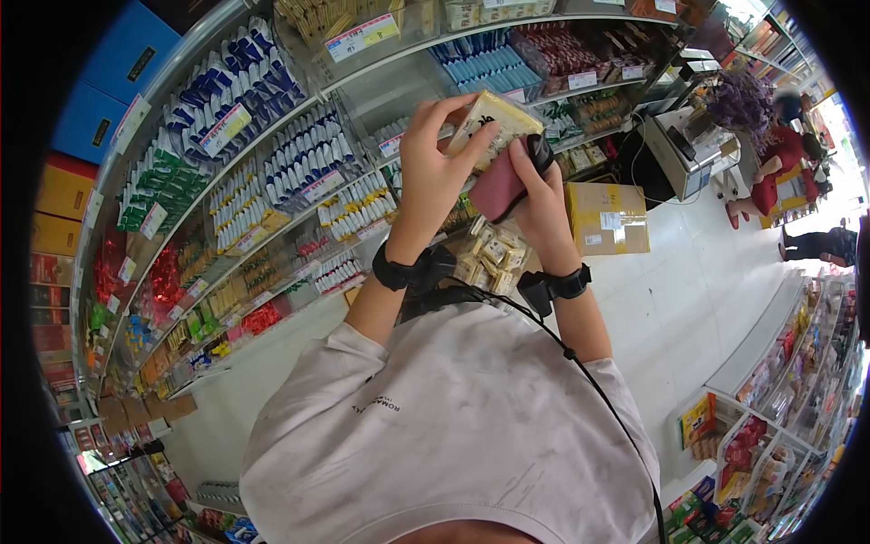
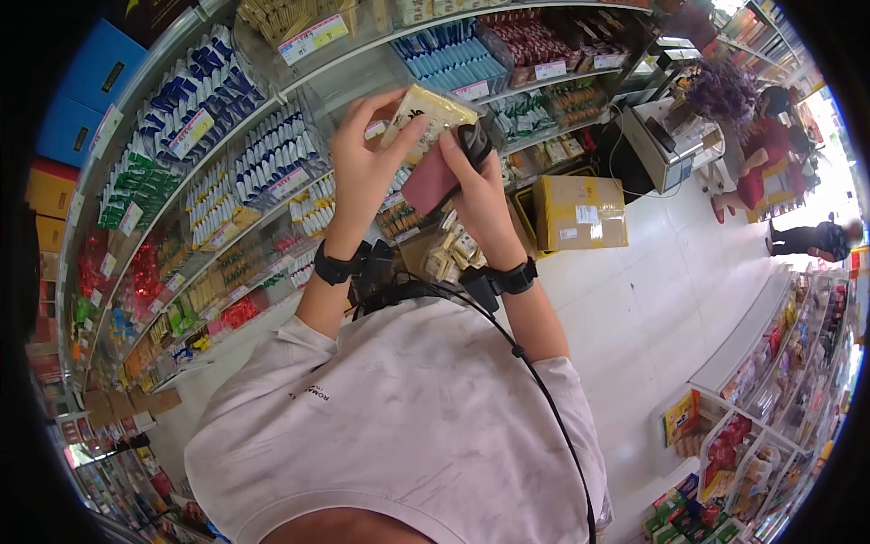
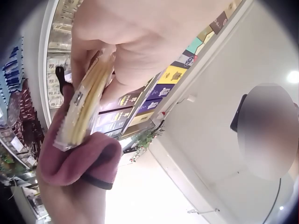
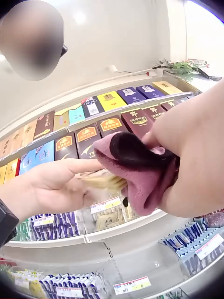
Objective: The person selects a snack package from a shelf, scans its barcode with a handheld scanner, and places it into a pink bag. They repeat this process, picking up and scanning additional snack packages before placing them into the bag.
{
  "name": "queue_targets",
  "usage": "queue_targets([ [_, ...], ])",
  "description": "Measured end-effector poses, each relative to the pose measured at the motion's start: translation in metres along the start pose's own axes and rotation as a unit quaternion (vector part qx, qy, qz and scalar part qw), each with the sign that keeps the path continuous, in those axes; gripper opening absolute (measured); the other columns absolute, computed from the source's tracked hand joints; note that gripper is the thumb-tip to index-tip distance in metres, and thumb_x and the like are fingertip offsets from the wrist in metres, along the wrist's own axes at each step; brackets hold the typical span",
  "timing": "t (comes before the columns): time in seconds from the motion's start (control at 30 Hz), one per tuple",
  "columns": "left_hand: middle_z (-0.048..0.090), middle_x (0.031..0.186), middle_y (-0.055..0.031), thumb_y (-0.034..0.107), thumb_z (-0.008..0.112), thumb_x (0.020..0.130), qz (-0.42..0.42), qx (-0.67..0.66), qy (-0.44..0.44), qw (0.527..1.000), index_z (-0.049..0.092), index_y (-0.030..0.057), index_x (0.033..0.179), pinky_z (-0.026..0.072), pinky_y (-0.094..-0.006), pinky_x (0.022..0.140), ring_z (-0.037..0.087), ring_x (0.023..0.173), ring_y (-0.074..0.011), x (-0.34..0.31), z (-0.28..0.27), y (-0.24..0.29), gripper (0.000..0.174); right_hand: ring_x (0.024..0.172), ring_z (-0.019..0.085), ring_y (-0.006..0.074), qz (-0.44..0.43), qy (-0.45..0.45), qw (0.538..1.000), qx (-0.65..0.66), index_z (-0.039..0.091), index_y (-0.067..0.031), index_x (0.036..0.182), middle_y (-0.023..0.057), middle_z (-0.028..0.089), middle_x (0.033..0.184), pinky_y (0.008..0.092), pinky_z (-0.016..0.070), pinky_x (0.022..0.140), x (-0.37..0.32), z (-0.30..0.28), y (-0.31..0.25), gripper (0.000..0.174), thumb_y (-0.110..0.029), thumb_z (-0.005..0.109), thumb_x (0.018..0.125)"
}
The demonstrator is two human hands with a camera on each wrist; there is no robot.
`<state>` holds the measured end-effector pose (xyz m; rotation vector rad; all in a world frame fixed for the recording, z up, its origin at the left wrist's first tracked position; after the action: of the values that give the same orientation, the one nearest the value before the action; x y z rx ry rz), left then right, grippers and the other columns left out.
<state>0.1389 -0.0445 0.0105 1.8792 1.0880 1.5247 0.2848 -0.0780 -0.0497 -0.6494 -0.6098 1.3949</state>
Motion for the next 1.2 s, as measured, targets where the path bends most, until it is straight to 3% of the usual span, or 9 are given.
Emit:
queue_targets([
  [0.07, 0.067, 0.110, -0.0101, 0.005, 0.079, 0.085, 0.119, 0.176, 0.034, 0.977, 0.062, 0.0034, 0.132, 0.0541, -0.0328, 0.087, 0.067, 0.100, -0.0205, -0.002, 0.000, 0.003, 0.050, 0.094, 0.060, 0.0059, -0.076, 0.013, 0.995, -0.066, 0.063, -0.0032, 0.123, -0.0014, 0.066, 0.108, 0.0250, 0.0491, 0.078, 0.002, 0.000, -0.006, 0.025, -0.018, 0.066, 0.102],
  [0.17, 0.064, 0.115, -0.0126, 0.004, 0.080, 0.082, 0.052, 0.071, -0.008, 0.996, 0.060, 0.0035, 0.136, 0.0530, -0.0361, 0.090, 0.066, 0.102, -0.0265, -0.010, 0.012, 0.005, 0.057, 0.086, 0.057, 0.0038, -0.147, 0.038, 0.977, -0.149, 0.066, -0.0005, 0.115, -0.0028, 0.066, 0.098, 0.0228, 0.0469, 0.075, 0.003, 0.006, -0.014, 0.021, -0.018, 0.064, 0.103],
  [0.2, 0.063, 0.118, -0.0131, 0.004, 0.080, 0.082, 0.105, 0.090, -0.018, 0.990, 0.059, 0.0052, 0.140, 0.0528, -0.0369, 0.089, 0.065, 0.107, -0.0265, -0.010, 0.012, 0.008, 0.062, 0.086, 0.057, 0.0038, -0.164, 0.031, 0.968, -0.186, 0.065, -0.0003, 0.114, -0.0028, 0.065, 0.097, 0.0227, 0.0468, 0.074, 0.002, 0.005, -0.016, 0.021, -0.018, 0.063, 0.104],
  [0.3, 0.062, 0.120, -0.0123, 0.006, 0.081, 0.082, 0.098, 0.093, -0.043, 0.990, 0.055, 0.0063, 0.144, 0.0545, -0.0361, 0.091, 0.064, 0.110, -0.0240, -0.012, 0.013, 0.013, 0.067, 0.085, 0.055, 0.0036, -0.149, 0.010, 0.956, -0.252, 0.065, -0.0001, 0.114, -0.0033, 0.064, 0.095, 0.0217, 0.0459, 0.075, -0.007, 0.002, -0.025, 0.024, -0.022, 0.058, 0.106],
  [0.53, 0.058, 0.130, -0.0085, 0.008, 0.080, 0.084, -0.030, -0.082, -0.102, 0.991, 0.048, 0.0095, 0.151, 0.0558, -0.0378, 0.099, 0.061, 0.118, -0.0203, -0.011, 0.015, 0.014, 0.074, 0.099, 0.053, 0.0069, -0.125, 0.010, 0.960, -0.249, 0.061, 0.0005, 0.123, 0.0001, 0.063, 0.107, 0.0241, 0.0434, 0.089, -0.020, 0.011, -0.037, 0.035, -0.029, 0.049, 0.110],
  [0.9, 0.057, 0.137, -0.0121, 0.005, 0.079, 0.082, -0.153, -0.249, -0.195, 0.936, 0.040, 0.0068, 0.151, 0.0578, -0.0355, 0.098, 0.054, 0.133, -0.0235, -0.011, 0.003, 0.007, 0.079, 0.121, 0.052, 0.0180, -0.119, -0.076, 0.925, -0.353, 0.050, 0.0004, 0.142, 0.0107, 0.058, 0.131, 0.0313, 0.0390, 0.106, -0.012, 0.016, -0.044, 0.043, -0.016, 0.059, 0.103],
  [1.03, 0.059, 0.132, -0.0111, 0.003, 0.077, 0.083, -0.145, -0.230, -0.176, 0.946, 0.043, 0.0037, 0.146, 0.0584, -0.0349, 0.094, 0.058, 0.127, -0.0221, -0.014, 0.004, 0.000, 0.071, 0.121, 0.054, 0.0192, -0.127, -0.075, 0.922, -0.359, 0.050, 0.0007, 0.141, 0.0125, 0.058, 0.133, 0.0317, 0.0398, 0.107, -0.007, 0.018, -0.038, 0.043, -0.012, 0.060, 0.101],
  [1.13, 0.060, 0.130, -0.0095, 0.003, 0.076, 0.084, -0.174, -0.266, -0.137, 0.938, 0.046, 0.0029, 0.141, 0.0558, -0.0327, 0.094, 0.060, 0.122, -0.0190, -0.019, 0.005, -0.013, 0.064, 0.120, 0.057, 0.0180, -0.249, -0.128, 0.848, -0.451, 0.055, 0.0018, 0.136, 0.0133, 0.059, 0.135, 0.0320, 0.0418, 0.105, -0.005, 0.027, -0.047, 0.039, -0.011, 0.061, 0.100],
  [1.2, 0.060, 0.129, -0.0082, 0.003, 0.076, 0.086, -0.186, -0.285, -0.096, 0.936, 0.047, 0.0027, 0.138, 0.0532, -0.0309, 0.096, 0.061, 0.118, -0.0164, -0.018, 0.009, -0.024, 0.059, 0.119, 0.057, 0.0168, -0.242, -0.141, 0.851, -0.444, 0.059, 0.0023, 0.132, 0.0128, 0.060, 0.135, 0.0321, 0.0433, 0.104, -0.005, 0.027, -0.045, 0.035, -0.011, 0.062, 0.100],
])
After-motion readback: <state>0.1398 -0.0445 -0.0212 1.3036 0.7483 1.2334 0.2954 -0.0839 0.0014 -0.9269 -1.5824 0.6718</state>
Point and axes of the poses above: each hand's wrist, its own x-axis towards the middle knuckle, its own z-axis out of the palm, y = z × x, the point moved 2 cm from there along x, towards the middle knuckle
